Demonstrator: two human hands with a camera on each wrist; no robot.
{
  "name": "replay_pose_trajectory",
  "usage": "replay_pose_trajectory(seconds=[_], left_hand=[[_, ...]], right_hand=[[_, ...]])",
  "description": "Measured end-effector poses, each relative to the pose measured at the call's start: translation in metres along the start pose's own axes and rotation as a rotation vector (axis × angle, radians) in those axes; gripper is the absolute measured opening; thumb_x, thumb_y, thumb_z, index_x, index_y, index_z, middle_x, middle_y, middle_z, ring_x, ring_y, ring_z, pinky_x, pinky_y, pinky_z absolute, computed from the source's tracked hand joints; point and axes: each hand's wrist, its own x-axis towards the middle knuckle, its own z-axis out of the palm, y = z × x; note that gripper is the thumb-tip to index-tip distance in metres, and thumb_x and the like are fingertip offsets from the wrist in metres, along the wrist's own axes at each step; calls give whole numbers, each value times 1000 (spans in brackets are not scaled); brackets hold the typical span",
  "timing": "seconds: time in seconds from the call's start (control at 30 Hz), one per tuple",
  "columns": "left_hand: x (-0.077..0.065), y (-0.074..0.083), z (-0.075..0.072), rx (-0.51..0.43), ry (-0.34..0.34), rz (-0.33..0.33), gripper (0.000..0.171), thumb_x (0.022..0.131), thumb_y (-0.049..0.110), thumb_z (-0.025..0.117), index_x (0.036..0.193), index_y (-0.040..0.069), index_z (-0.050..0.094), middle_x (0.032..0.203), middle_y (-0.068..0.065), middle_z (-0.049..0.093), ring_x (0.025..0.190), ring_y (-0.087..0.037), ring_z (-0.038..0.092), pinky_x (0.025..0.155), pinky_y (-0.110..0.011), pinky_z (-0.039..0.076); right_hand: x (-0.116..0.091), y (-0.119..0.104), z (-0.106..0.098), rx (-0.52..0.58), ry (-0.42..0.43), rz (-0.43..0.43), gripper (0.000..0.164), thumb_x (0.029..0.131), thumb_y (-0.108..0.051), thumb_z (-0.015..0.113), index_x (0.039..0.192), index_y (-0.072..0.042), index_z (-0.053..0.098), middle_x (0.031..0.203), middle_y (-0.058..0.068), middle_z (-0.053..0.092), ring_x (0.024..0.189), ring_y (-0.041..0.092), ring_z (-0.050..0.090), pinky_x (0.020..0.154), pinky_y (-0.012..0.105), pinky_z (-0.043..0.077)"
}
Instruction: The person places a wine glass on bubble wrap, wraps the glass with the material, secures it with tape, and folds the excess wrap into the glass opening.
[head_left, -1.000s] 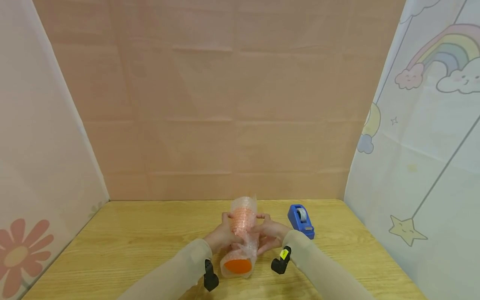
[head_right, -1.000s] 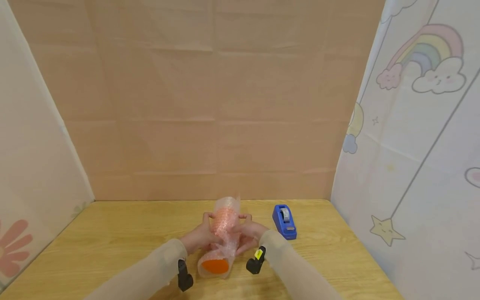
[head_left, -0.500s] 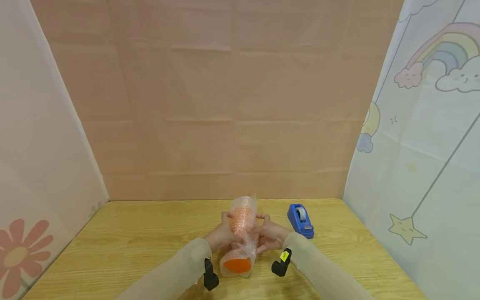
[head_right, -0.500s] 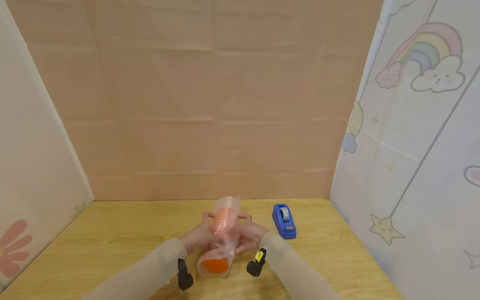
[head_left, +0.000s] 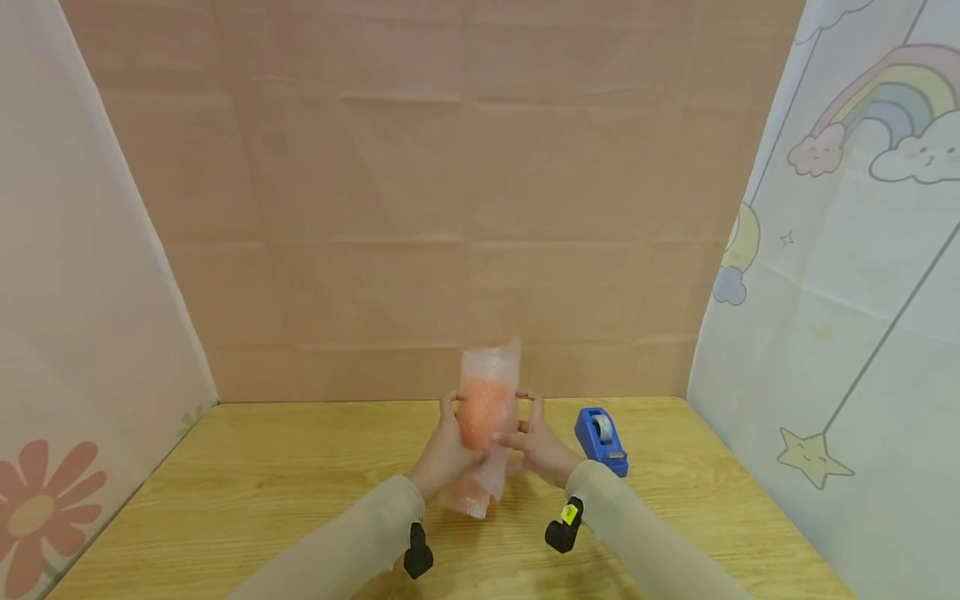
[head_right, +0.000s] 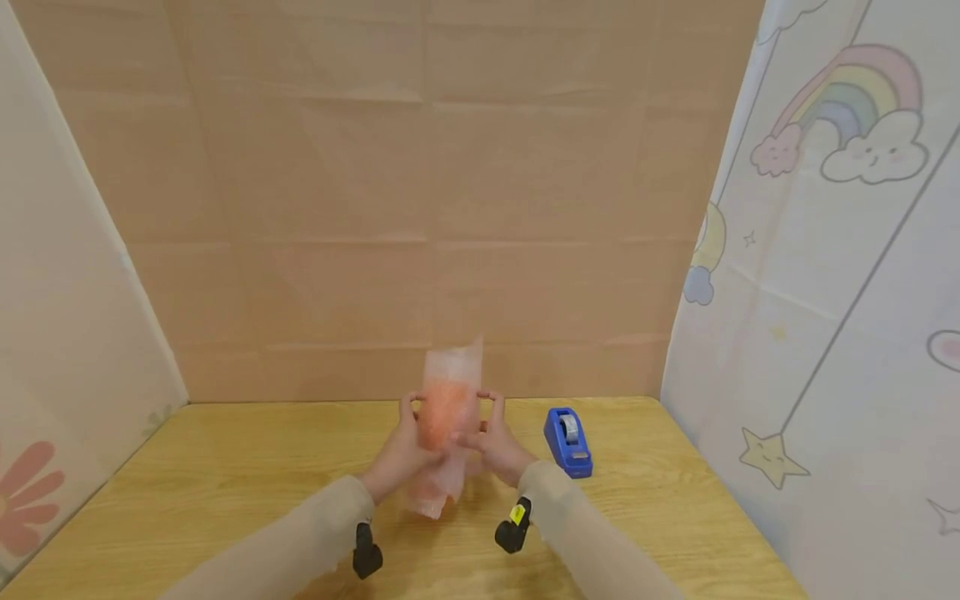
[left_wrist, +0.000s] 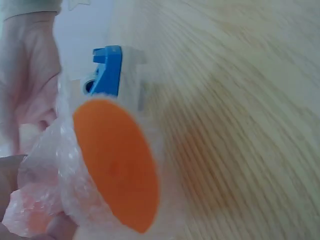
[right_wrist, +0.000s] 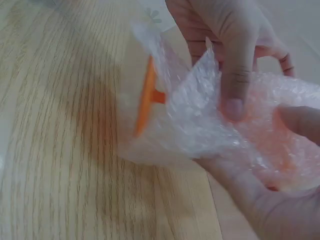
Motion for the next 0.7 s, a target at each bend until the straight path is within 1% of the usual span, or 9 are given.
replay_pose_trajectory(seconds=[0.03,0.07,0.1,0.13,0.23,0.37,0.43,0.53,0.7], left_hand=[[7,-10,9,29,62,-7,84,81,-7,71,138,20,17,132,-21,45,106,-33,59,80,-42,54],[12,-17,16,51,132,-19,85,78,-11,71,137,18,17,136,-23,40,110,-38,57,81,-45,53],[16,-26,20,64,176,-2,85,78,-12,72,136,19,18,137,-22,39,111,-39,56,82,-46,53],[18,-32,20,62,185,21,83,78,-10,72,135,19,18,138,-22,37,112,-39,55,83,-46,53],[17,-47,16,43,161,95,82,81,-1,73,136,17,15,144,-23,30,115,-38,54,85,-43,52],[13,-53,18,18,164,69,80,82,3,75,132,17,14,146,-24,27,118,-37,52,89,-42,51],[12,-54,20,8,178,60,80,81,3,75,131,16,15,145,-23,28,119,-38,51,91,-44,50],[12,-54,22,-39,198,57,80,80,1,75,130,17,15,143,-20,29,120,-38,51,93,-46,49],[14,-59,24,-132,171,42,92,77,-4,75,138,20,11,141,-15,30,118,-35,52,90,-41,51]], right_hand=[[1,0,0,1,7,-31,80,91,-9,66,138,-31,5,136,30,32,110,31,57,83,53,54],[1,-1,0,-2,18,-59,80,90,-9,67,137,-32,6,136,28,32,109,29,57,83,51,54],[1,-1,0,-8,29,-86,79,90,-9,67,136,-33,8,137,27,33,108,28,58,82,50,55],[2,0,1,-17,39,-110,78,89,-9,68,135,-33,9,136,26,34,107,26,59,81,49,55],[2,4,1,-41,48,-172,77,89,-8,69,133,-31,10,134,26,37,105,26,60,80,48,55],[-1,11,3,-92,29,-217,74,90,-8,67,132,-27,9,137,25,36,109,26,59,82,50,55],[-2,14,4,-106,16,-236,72,91,-7,66,130,-26,9,139,25,34,112,28,57,83,51,54],[-2,16,4,-116,2,-265,69,91,-6,65,128,-24,9,142,24,32,116,30,55,84,50,54],[-5,19,4,-116,-15,-284,66,92,-5,63,125,-20,8,144,23,31,121,35,51,89,47,53]])
